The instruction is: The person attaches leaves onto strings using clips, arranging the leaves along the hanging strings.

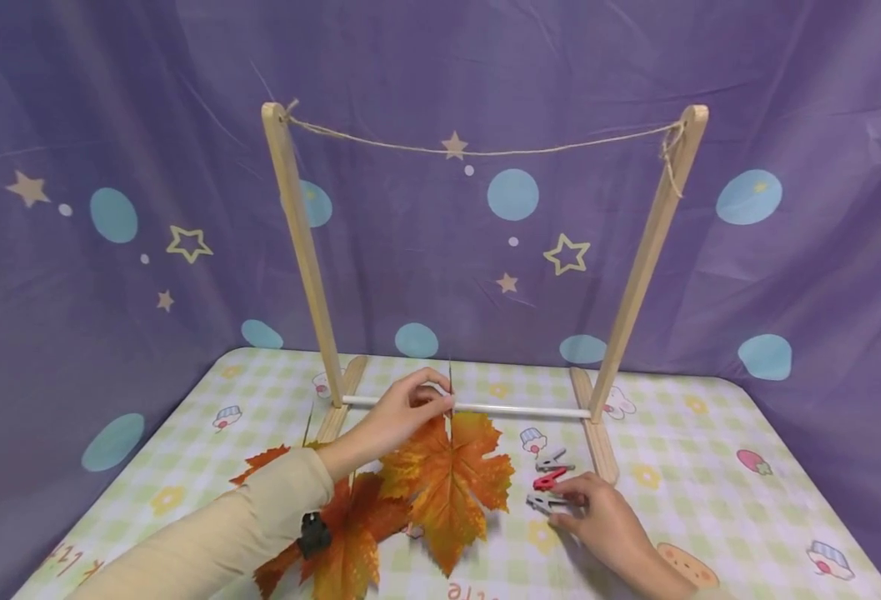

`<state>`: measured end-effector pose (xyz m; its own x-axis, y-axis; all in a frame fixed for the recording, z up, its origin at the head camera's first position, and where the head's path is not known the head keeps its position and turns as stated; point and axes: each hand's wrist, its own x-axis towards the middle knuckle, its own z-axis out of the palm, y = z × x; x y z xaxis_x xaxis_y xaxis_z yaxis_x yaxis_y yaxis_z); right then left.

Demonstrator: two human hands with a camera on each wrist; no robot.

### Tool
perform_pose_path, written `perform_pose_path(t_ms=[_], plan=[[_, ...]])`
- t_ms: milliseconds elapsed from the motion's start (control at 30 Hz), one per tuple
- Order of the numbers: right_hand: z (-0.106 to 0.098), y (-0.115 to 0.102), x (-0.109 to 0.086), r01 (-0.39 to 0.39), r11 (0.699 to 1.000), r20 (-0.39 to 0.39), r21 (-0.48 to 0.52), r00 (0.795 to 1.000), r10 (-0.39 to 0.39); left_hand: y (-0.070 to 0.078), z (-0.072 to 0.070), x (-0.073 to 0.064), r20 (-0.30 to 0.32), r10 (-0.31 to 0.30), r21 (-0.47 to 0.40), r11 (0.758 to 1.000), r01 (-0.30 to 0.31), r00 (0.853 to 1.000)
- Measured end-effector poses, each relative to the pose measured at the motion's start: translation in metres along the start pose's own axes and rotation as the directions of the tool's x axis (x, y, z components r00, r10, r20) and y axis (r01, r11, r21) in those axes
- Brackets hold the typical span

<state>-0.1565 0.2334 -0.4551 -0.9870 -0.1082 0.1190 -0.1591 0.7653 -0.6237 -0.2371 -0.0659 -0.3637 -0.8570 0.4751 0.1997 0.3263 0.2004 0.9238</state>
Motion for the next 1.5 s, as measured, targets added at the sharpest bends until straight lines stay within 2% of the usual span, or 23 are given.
perform_pose_path(t_ms=[167,333,533,833,967,1167,1333,1500], plan=[[0.004,0.000,0.000,0.003,1.000,0.006,-0.031,1.000,-0.003,0.009,-0.006,-0.001,-0.033,0.009,0.026,1.000,-0.008,0.999],[0.005,-0.001,0.000,-0.032,0.999,0.028,-0.033,0.999,0.033,0.017,-0.014,-0.001,-0.063,0.017,0.070,0.997,-0.012,0.998],[0.004,-0.001,-0.001,-0.041,0.998,0.032,-0.046,0.999,0.043,0.028,-0.026,0.002,-0.093,0.069,0.138,0.989,-0.056,0.993],[0.000,-0.002,0.002,0.002,0.999,0.027,-0.048,1.000,0.000,0.039,-0.051,0.006,-0.191,0.139,0.186,0.977,-0.103,0.972],[0.000,-0.002,0.002,0.000,0.998,0.028,-0.057,1.000,0.001,0.041,-0.064,0.008,-0.218,0.160,0.245,0.964,-0.105,0.963],[0.000,0.000,-0.002,0.000,0.999,0.026,-0.035,1.000,0.001,0.051,-0.080,0.009,-0.239,0.202,0.356,0.928,-0.108,0.950],[0.000,0.000,-0.002,-0.003,0.999,0.028,-0.035,1.000,0.004,0.062,-0.089,0.011,-0.251,0.231,0.386,0.915,-0.121,0.940],[0.000,-0.001,-0.002,-0.013,0.999,0.034,-0.043,0.999,0.015,0.066,-0.093,0.014,-0.264,0.261,0.411,0.901,-0.136,0.929]])
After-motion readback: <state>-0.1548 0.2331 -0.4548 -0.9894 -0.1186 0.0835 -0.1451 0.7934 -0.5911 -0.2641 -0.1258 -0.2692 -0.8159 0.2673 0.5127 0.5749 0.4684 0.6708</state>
